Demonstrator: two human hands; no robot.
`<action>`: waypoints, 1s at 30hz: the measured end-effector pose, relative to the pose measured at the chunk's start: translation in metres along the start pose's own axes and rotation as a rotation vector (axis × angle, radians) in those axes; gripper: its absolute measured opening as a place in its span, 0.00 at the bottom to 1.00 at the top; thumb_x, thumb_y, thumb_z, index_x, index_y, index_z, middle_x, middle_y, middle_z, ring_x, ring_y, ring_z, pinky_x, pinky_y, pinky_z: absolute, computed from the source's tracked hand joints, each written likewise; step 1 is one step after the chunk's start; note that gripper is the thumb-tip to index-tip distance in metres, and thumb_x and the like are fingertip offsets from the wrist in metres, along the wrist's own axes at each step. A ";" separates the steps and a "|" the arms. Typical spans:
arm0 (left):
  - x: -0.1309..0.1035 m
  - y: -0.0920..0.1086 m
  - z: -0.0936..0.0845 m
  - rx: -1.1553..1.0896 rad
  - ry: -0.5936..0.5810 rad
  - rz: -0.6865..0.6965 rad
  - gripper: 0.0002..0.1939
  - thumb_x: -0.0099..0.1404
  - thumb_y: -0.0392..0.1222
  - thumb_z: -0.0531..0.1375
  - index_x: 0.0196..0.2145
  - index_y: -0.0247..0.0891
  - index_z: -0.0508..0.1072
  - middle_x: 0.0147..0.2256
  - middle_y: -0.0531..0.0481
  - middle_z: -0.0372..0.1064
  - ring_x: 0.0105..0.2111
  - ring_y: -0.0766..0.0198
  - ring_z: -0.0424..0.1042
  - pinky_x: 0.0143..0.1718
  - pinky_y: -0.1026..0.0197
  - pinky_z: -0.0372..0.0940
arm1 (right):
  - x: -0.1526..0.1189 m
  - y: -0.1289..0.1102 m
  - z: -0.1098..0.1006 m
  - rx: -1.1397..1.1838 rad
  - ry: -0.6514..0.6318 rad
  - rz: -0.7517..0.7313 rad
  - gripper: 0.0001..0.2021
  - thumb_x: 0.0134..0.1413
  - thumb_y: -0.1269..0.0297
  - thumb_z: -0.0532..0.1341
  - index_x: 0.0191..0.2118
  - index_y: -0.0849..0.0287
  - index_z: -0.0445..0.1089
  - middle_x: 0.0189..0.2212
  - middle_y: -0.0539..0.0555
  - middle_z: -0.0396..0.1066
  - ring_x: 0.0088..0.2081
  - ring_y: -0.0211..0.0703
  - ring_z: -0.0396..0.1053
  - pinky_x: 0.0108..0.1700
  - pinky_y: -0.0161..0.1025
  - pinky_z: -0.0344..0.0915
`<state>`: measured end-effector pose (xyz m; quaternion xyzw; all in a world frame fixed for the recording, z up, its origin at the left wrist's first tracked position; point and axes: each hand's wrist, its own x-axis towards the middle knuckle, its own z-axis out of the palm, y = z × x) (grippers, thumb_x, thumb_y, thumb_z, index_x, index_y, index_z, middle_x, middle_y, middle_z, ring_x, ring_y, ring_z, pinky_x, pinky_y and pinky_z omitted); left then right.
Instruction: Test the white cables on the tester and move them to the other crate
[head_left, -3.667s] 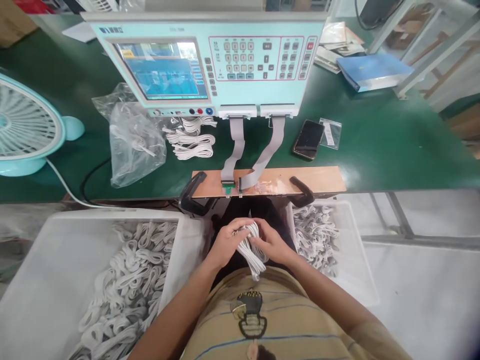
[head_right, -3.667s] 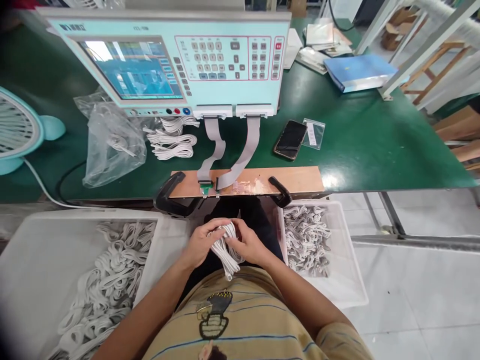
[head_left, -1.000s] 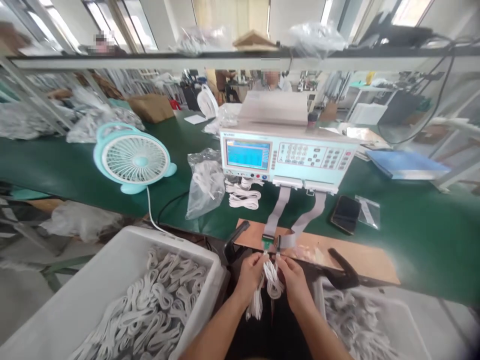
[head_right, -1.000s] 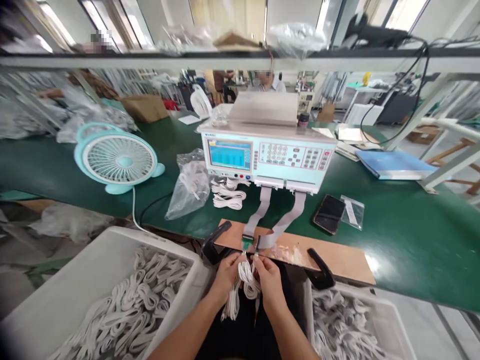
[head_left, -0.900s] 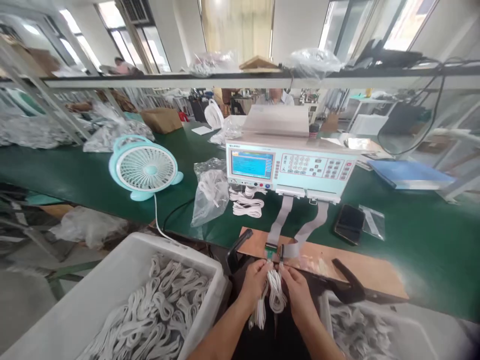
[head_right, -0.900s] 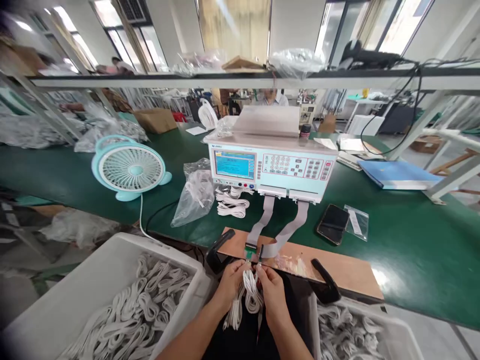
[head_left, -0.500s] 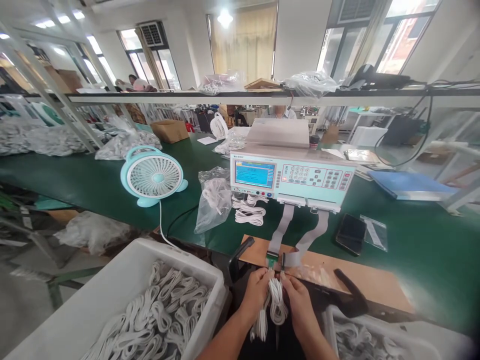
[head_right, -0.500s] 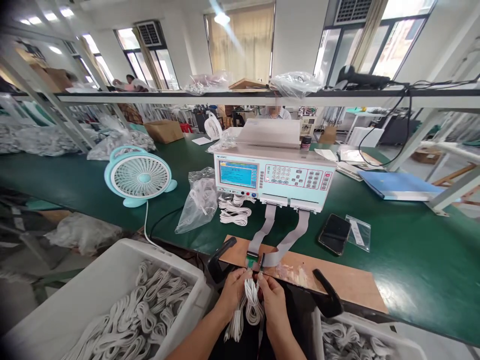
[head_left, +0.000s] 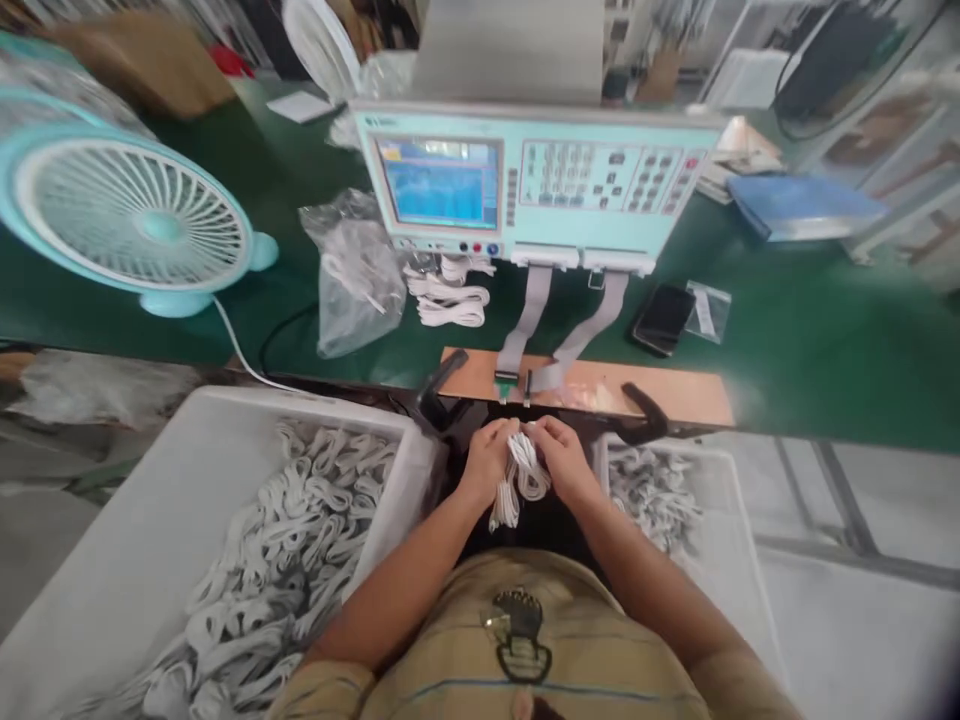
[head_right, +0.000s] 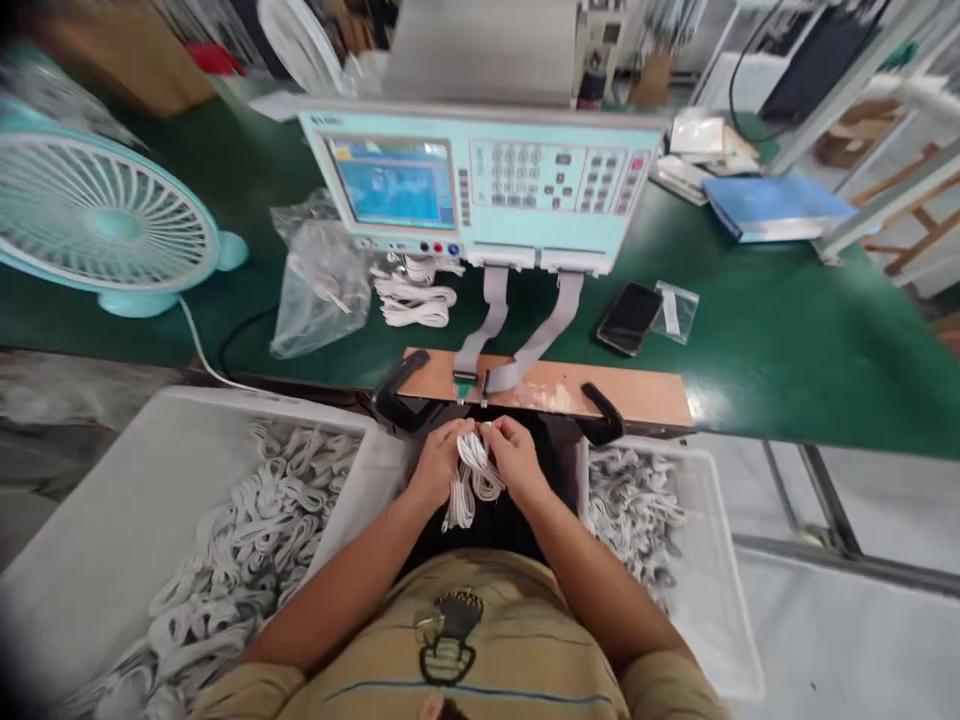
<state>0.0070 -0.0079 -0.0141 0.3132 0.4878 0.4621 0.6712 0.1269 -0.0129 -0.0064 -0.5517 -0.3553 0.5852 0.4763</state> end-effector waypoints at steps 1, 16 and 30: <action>-0.003 -0.002 0.000 -0.007 -0.013 -0.070 0.17 0.53 0.53 0.59 0.28 0.35 0.66 0.22 0.56 0.60 0.17 0.73 0.58 0.18 0.69 0.54 | -0.004 -0.003 -0.018 -0.095 -0.029 0.017 0.13 0.43 0.56 0.60 0.19 0.58 0.60 0.13 0.43 0.54 0.18 0.31 0.49 0.22 0.32 0.47; -0.024 -0.007 0.028 0.736 -0.217 0.451 0.20 0.56 0.47 0.59 0.46 0.41 0.66 0.49 0.43 0.59 0.50 0.55 0.59 0.49 0.53 0.57 | -0.050 0.042 -0.037 0.195 -0.057 0.278 0.16 0.48 0.51 0.58 0.36 0.58 0.67 0.24 0.49 0.66 0.23 0.35 0.62 0.26 0.33 0.59; -0.035 -0.020 -0.010 0.624 -0.235 0.399 0.06 0.61 0.40 0.52 0.28 0.38 0.66 0.31 0.50 0.64 0.32 0.65 0.63 0.35 0.63 0.60 | -0.046 0.046 -0.032 -0.558 0.074 -0.341 0.23 0.51 0.57 0.57 0.52 0.62 0.61 0.46 0.62 0.62 0.48 0.47 0.60 0.49 0.44 0.59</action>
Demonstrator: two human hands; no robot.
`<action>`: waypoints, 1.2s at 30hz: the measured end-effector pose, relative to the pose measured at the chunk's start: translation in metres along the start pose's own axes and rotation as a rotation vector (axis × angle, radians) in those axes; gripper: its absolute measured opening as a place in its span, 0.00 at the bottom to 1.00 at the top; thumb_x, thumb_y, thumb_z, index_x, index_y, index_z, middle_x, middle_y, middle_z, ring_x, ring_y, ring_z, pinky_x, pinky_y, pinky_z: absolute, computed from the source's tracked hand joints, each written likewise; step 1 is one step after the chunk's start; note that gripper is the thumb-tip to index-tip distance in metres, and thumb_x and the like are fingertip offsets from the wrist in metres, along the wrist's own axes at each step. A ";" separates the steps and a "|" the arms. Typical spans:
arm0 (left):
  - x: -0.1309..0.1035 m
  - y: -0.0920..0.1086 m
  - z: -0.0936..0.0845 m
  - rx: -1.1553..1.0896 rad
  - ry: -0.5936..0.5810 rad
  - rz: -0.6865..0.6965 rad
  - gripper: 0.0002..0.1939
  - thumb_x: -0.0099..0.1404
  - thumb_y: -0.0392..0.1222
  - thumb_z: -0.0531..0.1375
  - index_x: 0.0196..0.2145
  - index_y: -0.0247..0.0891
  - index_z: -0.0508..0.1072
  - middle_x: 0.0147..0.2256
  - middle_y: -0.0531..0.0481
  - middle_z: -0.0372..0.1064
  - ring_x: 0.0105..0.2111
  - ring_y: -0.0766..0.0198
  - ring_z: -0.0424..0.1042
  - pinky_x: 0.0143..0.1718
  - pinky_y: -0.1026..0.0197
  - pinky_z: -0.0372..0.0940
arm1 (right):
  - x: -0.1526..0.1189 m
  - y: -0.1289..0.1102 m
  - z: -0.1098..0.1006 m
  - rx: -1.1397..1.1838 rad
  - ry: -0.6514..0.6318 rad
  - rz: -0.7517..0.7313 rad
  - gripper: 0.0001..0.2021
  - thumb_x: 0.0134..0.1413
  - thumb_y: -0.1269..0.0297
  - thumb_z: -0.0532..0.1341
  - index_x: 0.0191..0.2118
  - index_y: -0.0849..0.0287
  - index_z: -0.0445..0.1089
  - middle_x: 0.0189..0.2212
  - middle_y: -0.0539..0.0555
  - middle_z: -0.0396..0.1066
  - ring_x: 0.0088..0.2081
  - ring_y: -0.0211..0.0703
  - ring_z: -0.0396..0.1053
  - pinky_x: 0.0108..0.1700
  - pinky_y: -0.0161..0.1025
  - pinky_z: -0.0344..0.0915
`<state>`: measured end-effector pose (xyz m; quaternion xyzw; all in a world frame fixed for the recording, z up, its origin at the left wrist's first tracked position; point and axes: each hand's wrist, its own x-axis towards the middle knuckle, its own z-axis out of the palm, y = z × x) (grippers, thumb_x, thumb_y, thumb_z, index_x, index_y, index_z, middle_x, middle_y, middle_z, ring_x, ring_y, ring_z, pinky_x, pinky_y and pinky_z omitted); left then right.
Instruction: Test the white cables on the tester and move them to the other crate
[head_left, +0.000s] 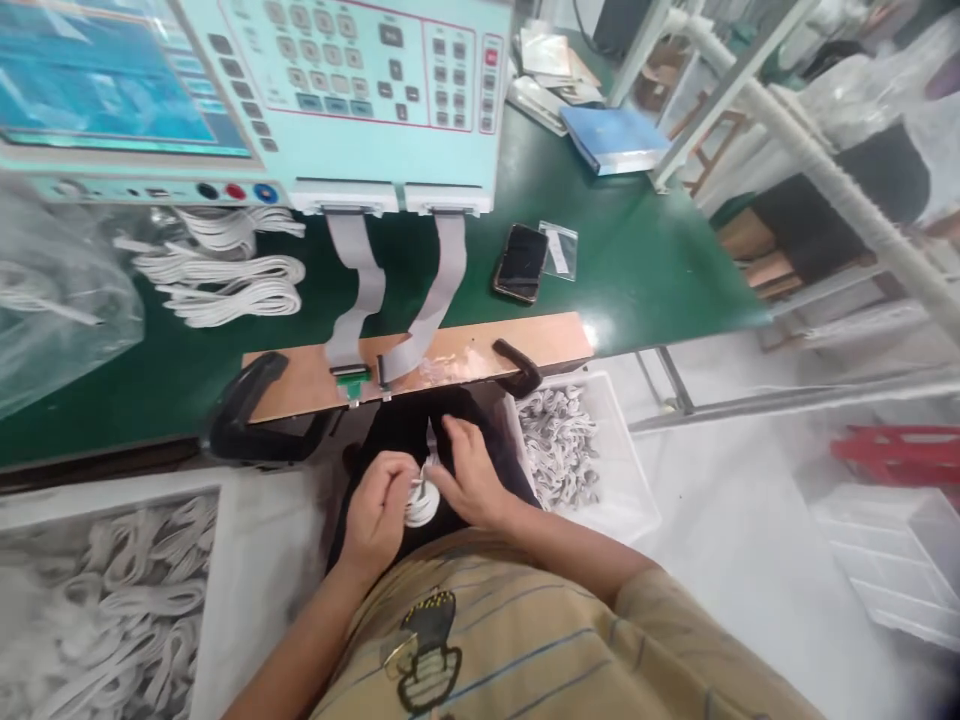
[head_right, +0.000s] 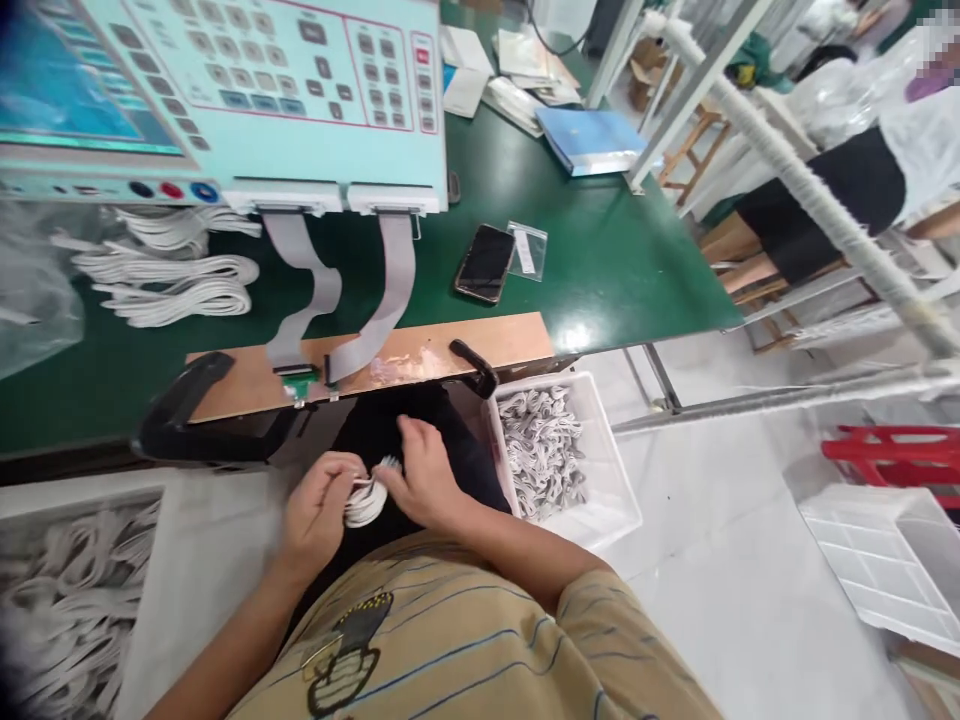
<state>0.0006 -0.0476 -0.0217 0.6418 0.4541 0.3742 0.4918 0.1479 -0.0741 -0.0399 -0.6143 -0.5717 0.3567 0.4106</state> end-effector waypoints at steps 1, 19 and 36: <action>0.002 0.000 0.000 -0.078 0.069 -0.066 0.07 0.61 0.41 0.52 0.27 0.38 0.65 0.30 0.51 0.63 0.30 0.66 0.63 0.33 0.64 0.59 | -0.001 -0.005 -0.003 -0.068 -0.047 -0.131 0.21 0.53 0.59 0.56 0.51 0.62 0.62 0.45 0.62 0.63 0.47 0.45 0.61 0.48 0.43 0.60; 0.031 0.001 -0.005 -0.317 0.286 -0.292 0.11 0.57 0.46 0.58 0.24 0.35 0.67 0.21 0.56 0.60 0.23 0.71 0.59 0.26 0.69 0.57 | 0.051 -0.033 0.002 0.254 -0.209 -0.127 0.12 0.57 0.59 0.52 0.31 0.59 0.68 0.26 0.50 0.64 0.29 0.36 0.62 0.35 0.33 0.60; 0.050 -0.011 -0.038 -0.443 0.160 -0.391 0.16 0.51 0.50 0.62 0.31 0.33 0.73 0.21 0.53 0.66 0.19 0.69 0.64 0.19 0.66 0.65 | 0.073 -0.034 0.032 0.545 -0.006 0.270 0.13 0.46 0.55 0.60 0.28 0.61 0.71 0.20 0.48 0.65 0.22 0.34 0.60 0.26 0.32 0.59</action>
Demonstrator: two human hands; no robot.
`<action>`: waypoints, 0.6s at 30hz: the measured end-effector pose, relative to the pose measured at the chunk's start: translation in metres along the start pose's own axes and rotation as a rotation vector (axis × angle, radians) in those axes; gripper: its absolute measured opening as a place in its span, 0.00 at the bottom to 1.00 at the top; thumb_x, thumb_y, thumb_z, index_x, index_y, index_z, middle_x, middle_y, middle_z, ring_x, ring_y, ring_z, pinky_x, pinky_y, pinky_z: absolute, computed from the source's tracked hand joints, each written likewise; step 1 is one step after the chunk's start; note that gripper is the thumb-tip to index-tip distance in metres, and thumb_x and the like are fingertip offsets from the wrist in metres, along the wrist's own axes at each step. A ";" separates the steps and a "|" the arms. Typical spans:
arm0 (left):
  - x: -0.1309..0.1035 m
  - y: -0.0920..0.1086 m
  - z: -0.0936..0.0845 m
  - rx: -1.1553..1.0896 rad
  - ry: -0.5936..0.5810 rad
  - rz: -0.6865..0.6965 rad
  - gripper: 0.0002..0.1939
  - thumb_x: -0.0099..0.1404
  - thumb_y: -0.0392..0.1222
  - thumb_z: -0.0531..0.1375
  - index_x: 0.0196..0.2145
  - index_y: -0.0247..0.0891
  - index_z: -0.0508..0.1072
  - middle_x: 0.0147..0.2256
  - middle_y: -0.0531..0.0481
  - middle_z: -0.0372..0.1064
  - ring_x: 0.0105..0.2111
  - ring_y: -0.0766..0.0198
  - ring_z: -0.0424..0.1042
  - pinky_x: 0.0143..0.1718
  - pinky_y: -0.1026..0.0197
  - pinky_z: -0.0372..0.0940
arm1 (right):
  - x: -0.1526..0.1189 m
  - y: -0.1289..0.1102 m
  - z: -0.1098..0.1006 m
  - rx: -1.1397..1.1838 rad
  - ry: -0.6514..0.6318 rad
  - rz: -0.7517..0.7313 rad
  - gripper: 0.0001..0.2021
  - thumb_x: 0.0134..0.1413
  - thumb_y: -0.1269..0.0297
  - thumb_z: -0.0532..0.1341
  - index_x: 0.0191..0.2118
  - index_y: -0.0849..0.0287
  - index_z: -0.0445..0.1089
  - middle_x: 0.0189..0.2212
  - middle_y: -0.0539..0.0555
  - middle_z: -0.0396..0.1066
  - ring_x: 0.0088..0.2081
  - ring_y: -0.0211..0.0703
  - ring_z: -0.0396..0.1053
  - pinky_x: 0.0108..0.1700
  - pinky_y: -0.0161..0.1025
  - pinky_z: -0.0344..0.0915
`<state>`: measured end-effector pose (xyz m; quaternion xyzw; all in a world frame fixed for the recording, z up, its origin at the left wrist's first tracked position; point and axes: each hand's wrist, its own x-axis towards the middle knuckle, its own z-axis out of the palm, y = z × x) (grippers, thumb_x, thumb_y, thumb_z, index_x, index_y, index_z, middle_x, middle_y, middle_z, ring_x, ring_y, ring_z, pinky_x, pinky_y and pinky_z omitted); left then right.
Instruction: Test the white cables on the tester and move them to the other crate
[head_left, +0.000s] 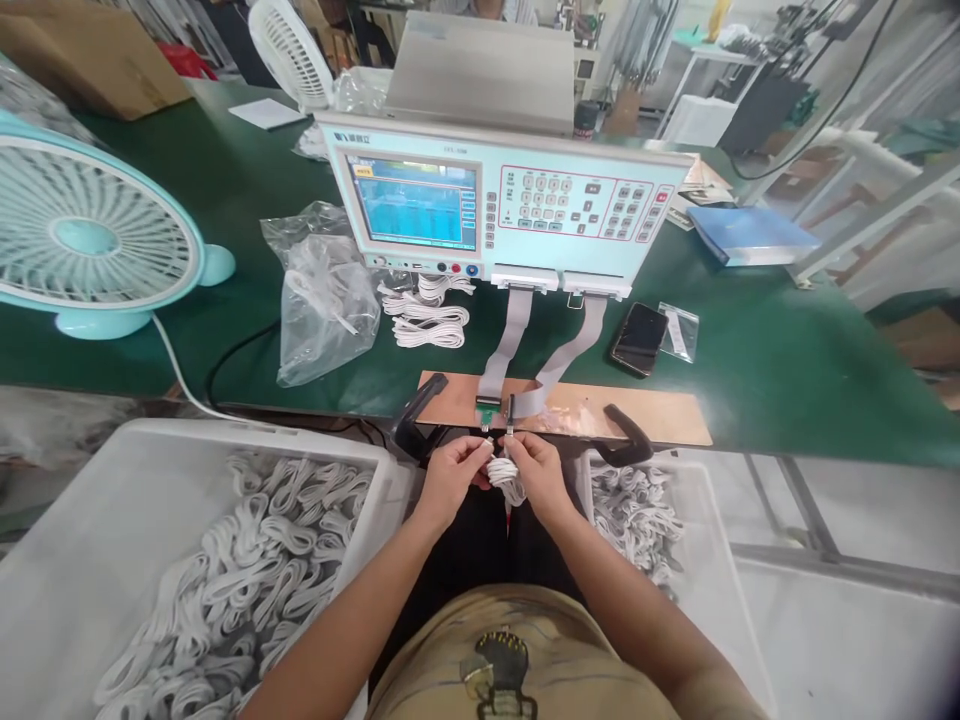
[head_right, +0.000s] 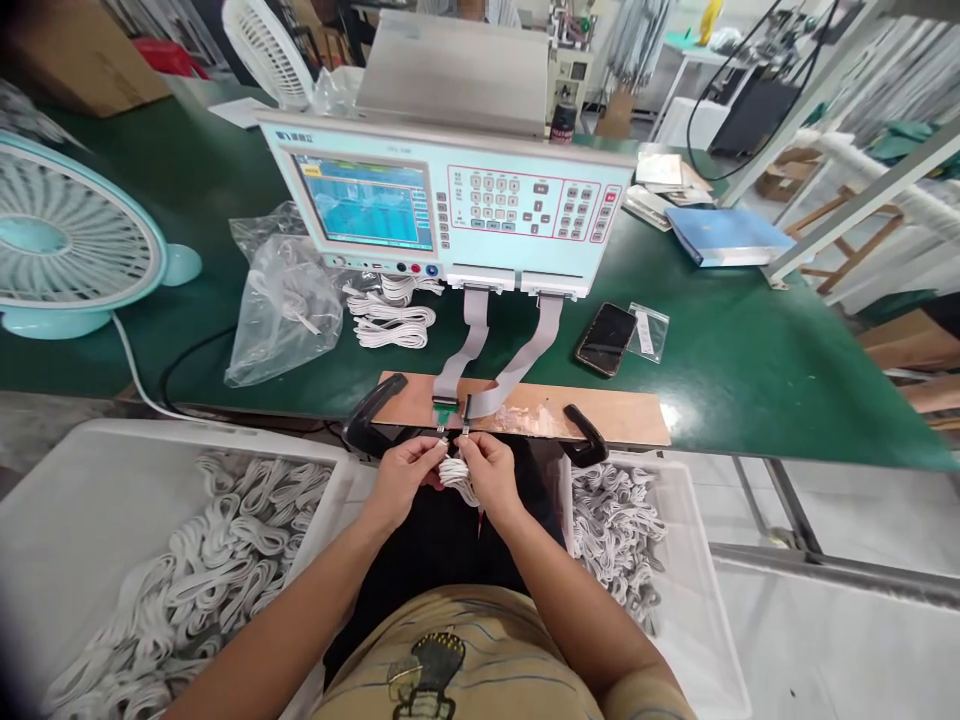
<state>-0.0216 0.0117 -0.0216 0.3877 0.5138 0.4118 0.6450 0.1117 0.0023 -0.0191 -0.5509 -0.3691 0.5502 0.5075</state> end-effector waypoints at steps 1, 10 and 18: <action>0.000 0.001 -0.002 0.027 -0.020 0.001 0.16 0.51 0.50 0.62 0.30 0.33 0.72 0.20 0.54 0.65 0.19 0.70 0.64 0.19 0.66 0.64 | 0.000 0.000 0.000 0.002 0.003 0.005 0.13 0.46 0.55 0.60 0.28 0.61 0.71 0.20 0.48 0.65 0.22 0.34 0.60 0.26 0.32 0.58; 0.003 0.014 -0.010 0.293 -0.190 0.027 0.16 0.57 0.52 0.56 0.26 0.35 0.69 0.21 0.53 0.66 0.20 0.69 0.65 0.21 0.68 0.62 | -0.001 -0.009 0.001 0.054 0.030 0.057 0.13 0.43 0.56 0.63 0.27 0.62 0.71 0.18 0.47 0.64 0.20 0.33 0.59 0.24 0.32 0.57; 0.009 0.015 -0.019 0.362 -0.188 0.140 0.16 0.59 0.51 0.53 0.26 0.35 0.71 0.29 0.50 0.69 0.29 0.64 0.68 0.28 0.65 0.64 | 0.005 -0.005 0.013 0.394 0.124 0.205 0.11 0.35 0.59 0.68 0.24 0.62 0.73 0.17 0.49 0.68 0.19 0.33 0.61 0.25 0.33 0.58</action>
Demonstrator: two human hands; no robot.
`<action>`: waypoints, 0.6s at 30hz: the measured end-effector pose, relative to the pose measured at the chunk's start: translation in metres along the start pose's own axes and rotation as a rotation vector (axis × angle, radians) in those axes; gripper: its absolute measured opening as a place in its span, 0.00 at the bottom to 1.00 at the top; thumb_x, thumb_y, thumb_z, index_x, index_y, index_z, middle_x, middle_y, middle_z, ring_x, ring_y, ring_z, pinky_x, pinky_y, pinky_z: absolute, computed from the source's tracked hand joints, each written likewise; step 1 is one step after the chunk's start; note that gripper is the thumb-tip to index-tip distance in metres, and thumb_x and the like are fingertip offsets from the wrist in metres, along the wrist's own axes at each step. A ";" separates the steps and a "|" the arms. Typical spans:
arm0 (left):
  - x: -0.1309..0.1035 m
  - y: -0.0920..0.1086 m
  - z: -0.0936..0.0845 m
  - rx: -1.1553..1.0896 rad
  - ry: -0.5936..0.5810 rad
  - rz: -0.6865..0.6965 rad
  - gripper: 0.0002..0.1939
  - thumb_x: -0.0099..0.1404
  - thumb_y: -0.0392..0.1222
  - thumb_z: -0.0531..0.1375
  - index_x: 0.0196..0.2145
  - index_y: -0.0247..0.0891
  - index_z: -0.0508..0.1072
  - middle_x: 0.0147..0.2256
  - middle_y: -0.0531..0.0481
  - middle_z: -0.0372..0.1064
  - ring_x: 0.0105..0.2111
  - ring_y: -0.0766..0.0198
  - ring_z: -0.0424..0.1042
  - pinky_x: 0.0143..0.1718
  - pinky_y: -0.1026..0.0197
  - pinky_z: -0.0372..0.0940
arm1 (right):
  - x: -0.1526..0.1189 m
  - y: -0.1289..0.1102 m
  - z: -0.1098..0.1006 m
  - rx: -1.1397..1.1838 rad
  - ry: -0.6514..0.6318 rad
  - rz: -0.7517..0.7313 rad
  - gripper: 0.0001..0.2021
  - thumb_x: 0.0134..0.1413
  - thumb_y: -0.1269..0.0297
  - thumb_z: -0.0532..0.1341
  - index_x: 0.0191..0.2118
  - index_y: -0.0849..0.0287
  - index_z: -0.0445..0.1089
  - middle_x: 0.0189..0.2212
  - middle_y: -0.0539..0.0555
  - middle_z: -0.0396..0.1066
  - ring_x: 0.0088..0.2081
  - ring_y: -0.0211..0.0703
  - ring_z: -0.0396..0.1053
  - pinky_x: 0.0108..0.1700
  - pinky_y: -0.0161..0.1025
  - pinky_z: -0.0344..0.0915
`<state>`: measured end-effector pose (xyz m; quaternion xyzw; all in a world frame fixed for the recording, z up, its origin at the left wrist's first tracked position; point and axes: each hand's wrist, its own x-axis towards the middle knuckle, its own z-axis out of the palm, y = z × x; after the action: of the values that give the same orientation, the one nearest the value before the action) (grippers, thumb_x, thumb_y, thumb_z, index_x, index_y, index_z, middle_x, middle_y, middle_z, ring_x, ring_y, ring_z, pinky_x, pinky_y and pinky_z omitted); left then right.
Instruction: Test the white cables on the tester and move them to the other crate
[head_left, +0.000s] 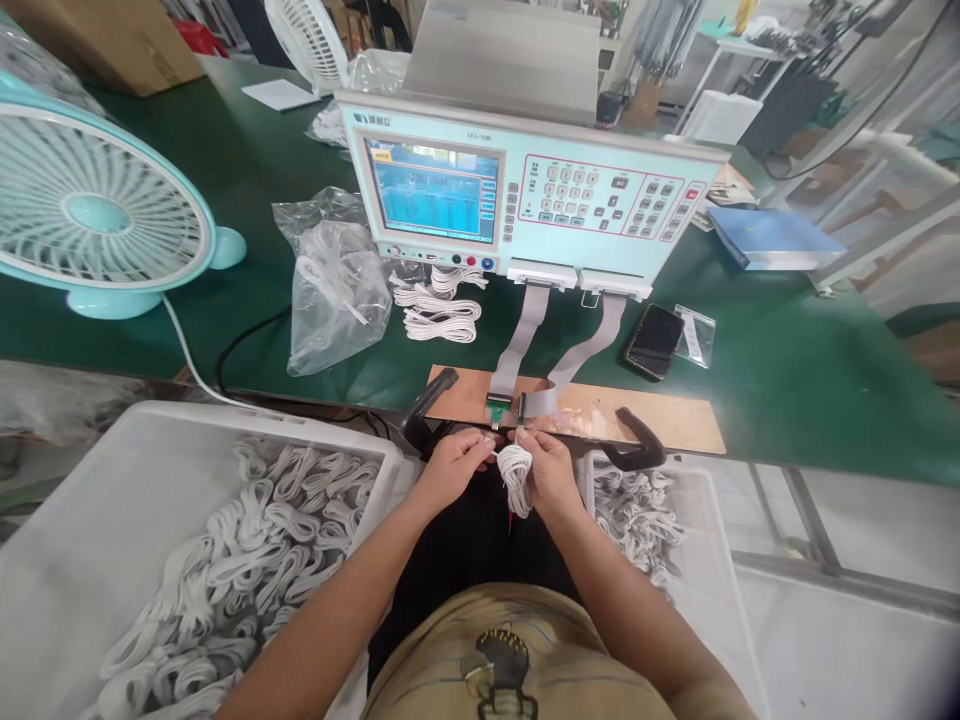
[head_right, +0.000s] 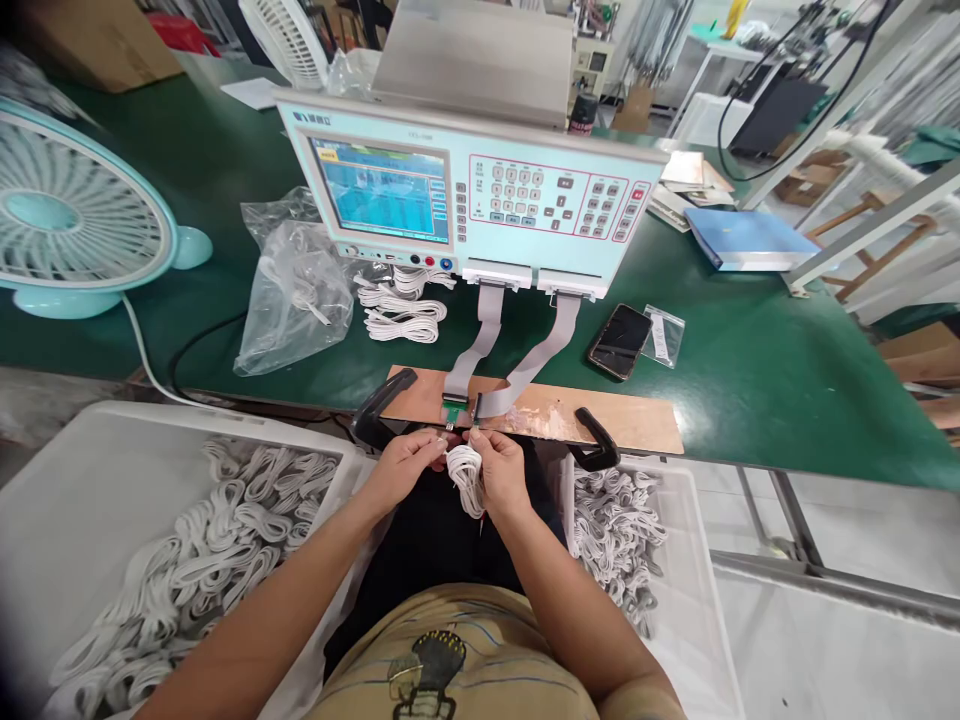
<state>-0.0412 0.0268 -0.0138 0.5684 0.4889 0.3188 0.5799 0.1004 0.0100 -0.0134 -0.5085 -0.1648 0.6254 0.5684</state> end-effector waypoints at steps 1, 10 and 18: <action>0.001 -0.002 0.002 -0.015 0.037 0.007 0.16 0.59 0.50 0.54 0.25 0.34 0.71 0.28 0.50 0.68 0.29 0.64 0.68 0.29 0.65 0.64 | 0.001 0.001 0.001 0.019 0.006 0.010 0.11 0.34 0.59 0.68 0.24 0.62 0.73 0.17 0.49 0.68 0.20 0.33 0.61 0.25 0.33 0.58; 0.002 -0.001 0.023 -0.091 0.253 0.038 0.16 0.58 0.48 0.55 0.18 0.35 0.67 0.20 0.54 0.62 0.24 0.67 0.62 0.29 0.66 0.58 | -0.002 0.000 -0.001 0.027 -0.061 0.004 0.11 0.36 0.59 0.68 0.26 0.61 0.73 0.23 0.52 0.72 0.24 0.37 0.66 0.31 0.37 0.64; 0.002 -0.003 0.039 -0.146 0.395 0.023 0.17 0.59 0.51 0.54 0.23 0.35 0.71 0.22 0.52 0.66 0.25 0.65 0.64 0.30 0.65 0.60 | -0.001 -0.003 -0.001 -0.048 -0.081 -0.002 0.11 0.39 0.58 0.66 0.27 0.61 0.73 0.23 0.52 0.72 0.25 0.39 0.68 0.31 0.37 0.64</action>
<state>-0.0051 0.0144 -0.0215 0.4570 0.5623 0.4651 0.5086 0.1028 0.0097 -0.0116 -0.4962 -0.2031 0.6409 0.5493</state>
